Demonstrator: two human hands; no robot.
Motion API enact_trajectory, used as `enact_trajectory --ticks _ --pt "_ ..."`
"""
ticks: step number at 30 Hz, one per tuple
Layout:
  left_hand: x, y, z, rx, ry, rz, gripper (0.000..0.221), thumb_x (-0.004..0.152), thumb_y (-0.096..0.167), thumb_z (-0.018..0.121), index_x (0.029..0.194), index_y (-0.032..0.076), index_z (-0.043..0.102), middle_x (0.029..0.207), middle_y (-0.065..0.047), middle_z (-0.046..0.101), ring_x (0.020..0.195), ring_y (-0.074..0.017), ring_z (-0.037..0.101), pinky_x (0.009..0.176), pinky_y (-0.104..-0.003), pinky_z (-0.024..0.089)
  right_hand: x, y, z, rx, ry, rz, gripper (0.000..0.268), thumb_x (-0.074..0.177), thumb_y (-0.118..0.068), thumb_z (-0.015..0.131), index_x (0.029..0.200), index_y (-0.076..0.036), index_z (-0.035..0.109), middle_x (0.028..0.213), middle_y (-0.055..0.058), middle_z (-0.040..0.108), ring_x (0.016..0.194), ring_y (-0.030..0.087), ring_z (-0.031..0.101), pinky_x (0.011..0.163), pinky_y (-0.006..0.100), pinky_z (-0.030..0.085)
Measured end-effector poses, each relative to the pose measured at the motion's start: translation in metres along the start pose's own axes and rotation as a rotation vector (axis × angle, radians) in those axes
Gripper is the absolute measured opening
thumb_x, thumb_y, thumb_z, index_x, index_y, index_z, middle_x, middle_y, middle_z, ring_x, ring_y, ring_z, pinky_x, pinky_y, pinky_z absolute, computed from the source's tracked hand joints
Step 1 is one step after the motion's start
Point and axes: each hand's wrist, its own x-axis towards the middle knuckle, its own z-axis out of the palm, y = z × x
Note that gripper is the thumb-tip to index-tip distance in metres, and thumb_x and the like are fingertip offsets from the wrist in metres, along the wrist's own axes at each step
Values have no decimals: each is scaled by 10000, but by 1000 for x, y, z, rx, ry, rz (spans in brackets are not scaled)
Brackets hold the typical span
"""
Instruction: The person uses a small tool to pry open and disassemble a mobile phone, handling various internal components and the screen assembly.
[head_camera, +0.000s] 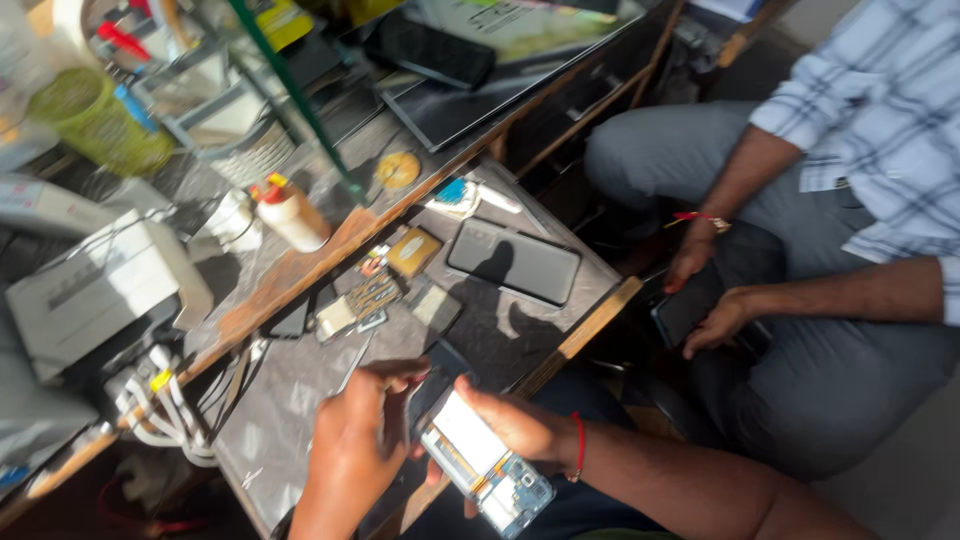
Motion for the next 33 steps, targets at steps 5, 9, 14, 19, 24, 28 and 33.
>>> enact_trajectory --ticks 5,9,14,19,24,28,33 --pt "-7 -27 22 117 111 16 281 822 -27 738 918 35 482 914 -145 781 853 -243 811 658 -298 638 3 13 -31 -218 34 -10 786 1205 -655 241 1385 17 606 1180 153 681 1094 196 652 952 302 544" --pt "-24 -69 47 -12 200 -81 324 816 27 783 894 60 470 922 -175 774 832 -232 796 697 -309 625 14 32 -55 -211 218 -4 660 1162 -587 324 1350 -25 613 1268 71 666 1127 116 633 1029 280 501" --pt "-24 -78 63 -83 292 -101 273 871 -69 699 886 54 456 862 -173 798 816 -203 799 683 -294 640 16 36 -64 -320 304 1 636 1146 -548 350 1411 -20 583 1365 26 633 1226 65 568 1108 266 443" --pt "-19 -69 54 49 260 -176 336 820 -16 777 914 21 457 821 -211 762 827 -256 791 736 -342 651 18 38 -70 -360 277 12 663 1142 -553 312 1411 -4 569 1351 38 634 1194 80 586 1086 275 442" --pt "-38 -143 62 -607 158 -219 200 943 19 653 926 53 457 1033 -253 761 994 -307 797 874 -385 658 26 54 -85 -224 219 -75 634 1180 -517 328 1460 14 533 1401 41 610 1243 88 563 1129 282 427" --pt "-63 -190 76 -220 152 -457 300 882 -48 714 890 33 426 937 -311 733 899 -371 812 795 -423 661 27 58 -92 -264 219 -60 655 1169 -521 320 1488 23 497 1434 57 578 1278 101 534 1147 291 403" --pt "-60 -246 92 -652 30 -65 330 861 -79 666 923 51 369 1234 -348 614 1148 -404 662 853 -442 648 27 52 -87 -387 331 -10 735 1108 -549 320 1604 -8 280 1684 4 309 1540 70 287 1280 284 226"
